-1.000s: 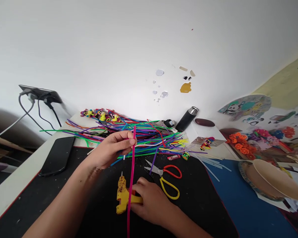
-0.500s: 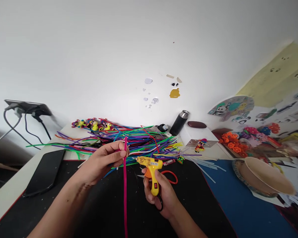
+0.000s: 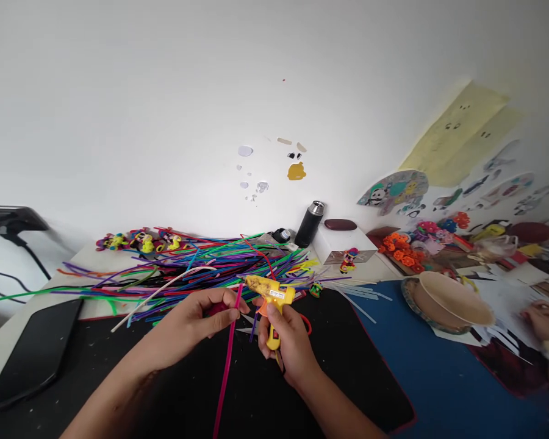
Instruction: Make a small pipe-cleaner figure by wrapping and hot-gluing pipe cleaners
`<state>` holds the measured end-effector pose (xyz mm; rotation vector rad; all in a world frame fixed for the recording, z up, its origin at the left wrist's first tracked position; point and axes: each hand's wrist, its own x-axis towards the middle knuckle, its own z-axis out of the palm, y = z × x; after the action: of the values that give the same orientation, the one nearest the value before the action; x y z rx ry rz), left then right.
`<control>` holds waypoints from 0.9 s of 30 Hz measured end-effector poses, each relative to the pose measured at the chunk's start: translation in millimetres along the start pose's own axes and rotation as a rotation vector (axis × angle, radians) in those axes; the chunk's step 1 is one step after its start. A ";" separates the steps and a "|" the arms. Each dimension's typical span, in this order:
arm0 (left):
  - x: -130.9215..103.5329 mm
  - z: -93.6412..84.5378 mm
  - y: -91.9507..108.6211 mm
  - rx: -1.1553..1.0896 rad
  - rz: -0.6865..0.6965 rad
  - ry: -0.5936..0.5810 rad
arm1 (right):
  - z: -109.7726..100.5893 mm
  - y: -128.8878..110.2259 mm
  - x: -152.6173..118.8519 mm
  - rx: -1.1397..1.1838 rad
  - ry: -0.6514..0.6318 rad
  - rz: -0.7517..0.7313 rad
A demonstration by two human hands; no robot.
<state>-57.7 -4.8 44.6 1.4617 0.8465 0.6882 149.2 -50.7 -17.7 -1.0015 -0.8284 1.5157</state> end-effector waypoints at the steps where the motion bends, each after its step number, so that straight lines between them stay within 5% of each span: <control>1: 0.3 0.9 1.3 0.019 0.014 -0.004 | 0.3 -0.9 -0.2 -0.032 0.008 -0.019; 10: -14.6 -18.0 7.1 0.068 0.077 0.040 | -10.4 8.3 -19.0 -0.357 -0.140 -0.092; 15: -22.7 -36.5 12.4 0.098 0.108 0.116 | -9.5 13.9 -33.9 -0.894 -0.306 -0.194; 21: -18.8 -34.0 15.6 0.189 0.090 0.082 | -3.1 28.8 -34.5 -1.410 -0.452 -0.173; 27: -35.9 -47.3 -5.5 -0.090 -0.054 0.081 | -11.3 35.4 -30.0 -1.558 -0.469 -0.203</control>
<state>-117.2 -8.4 45.1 1.3335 0.9032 0.7391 147.2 -86.4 -49.3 -1.5090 -2.5182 0.7018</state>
